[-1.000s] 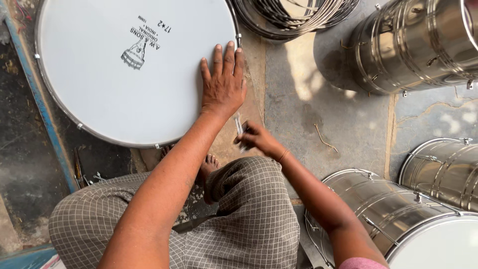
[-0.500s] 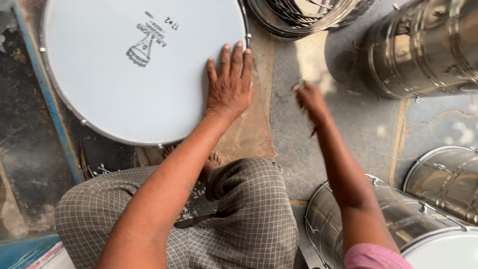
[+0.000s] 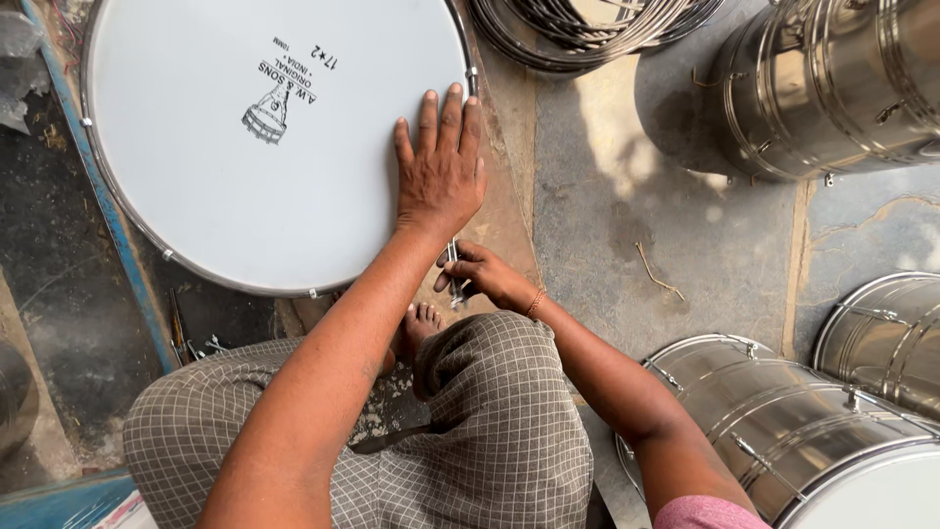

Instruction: The person sits on the floor and uses a wrench to tighten the tension rods on a white drum head. They systematically move around the drum to secure the head. Later, they pick up a metal hoop and place it on the drum, then handle several tension rods.

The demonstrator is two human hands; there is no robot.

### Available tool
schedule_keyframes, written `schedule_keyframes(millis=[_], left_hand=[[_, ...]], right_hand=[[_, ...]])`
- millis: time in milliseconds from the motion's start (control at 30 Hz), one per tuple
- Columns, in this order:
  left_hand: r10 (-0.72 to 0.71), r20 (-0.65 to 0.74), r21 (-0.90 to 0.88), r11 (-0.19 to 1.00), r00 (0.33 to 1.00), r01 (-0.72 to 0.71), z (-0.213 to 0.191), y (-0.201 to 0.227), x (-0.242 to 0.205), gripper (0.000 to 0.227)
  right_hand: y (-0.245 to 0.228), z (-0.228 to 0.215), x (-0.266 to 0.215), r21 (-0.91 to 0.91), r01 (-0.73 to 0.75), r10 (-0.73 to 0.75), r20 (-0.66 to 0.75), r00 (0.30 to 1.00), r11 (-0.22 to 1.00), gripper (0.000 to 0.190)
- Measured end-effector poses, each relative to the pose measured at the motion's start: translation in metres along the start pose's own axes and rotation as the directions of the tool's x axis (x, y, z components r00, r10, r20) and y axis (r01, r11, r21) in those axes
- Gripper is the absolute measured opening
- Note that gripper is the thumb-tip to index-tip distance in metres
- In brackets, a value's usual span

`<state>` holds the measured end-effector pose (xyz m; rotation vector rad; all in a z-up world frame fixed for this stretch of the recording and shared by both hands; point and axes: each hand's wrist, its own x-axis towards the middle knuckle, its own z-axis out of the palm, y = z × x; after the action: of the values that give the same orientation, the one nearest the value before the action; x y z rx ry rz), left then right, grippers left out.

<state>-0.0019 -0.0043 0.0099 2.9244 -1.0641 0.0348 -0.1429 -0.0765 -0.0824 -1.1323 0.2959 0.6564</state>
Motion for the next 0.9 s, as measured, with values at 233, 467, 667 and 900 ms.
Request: schedule_keyframes(millis=[233, 467, 667, 900], left_hand=[[0.000, 0.007, -0.017, 1.000, 1.000, 0.000, 0.003, -0.001, 0.000, 0.075], [-0.008, -0.009, -0.088, 0.996, 1.000, 0.007, 0.013, 0.002, 0.001, 0.077], [-0.142, -0.162, -0.315, 0.945, 0.977, 0.085, 0.016, -0.004, -0.017, 0.081], [-0.180, -0.121, -0.214, 0.965, 0.976, 0.151, 0.012, -0.036, -0.169, 0.094]], right_hand=[[0.016, -0.011, 0.011, 0.008, 0.003, -0.002, -0.046, 0.999, 1.000, 0.028], [-0.050, -0.113, 0.052, -0.609, -0.035, 0.076, 0.041, 0.996, 0.792, 0.030], [0.002, -0.102, -0.024, -0.804, -0.154, 0.080, -0.132, 0.988, 0.575, 0.037], [0.156, -0.142, -0.157, -0.512, -0.393, 0.176, -0.420, 0.890, 0.764, 0.028]])
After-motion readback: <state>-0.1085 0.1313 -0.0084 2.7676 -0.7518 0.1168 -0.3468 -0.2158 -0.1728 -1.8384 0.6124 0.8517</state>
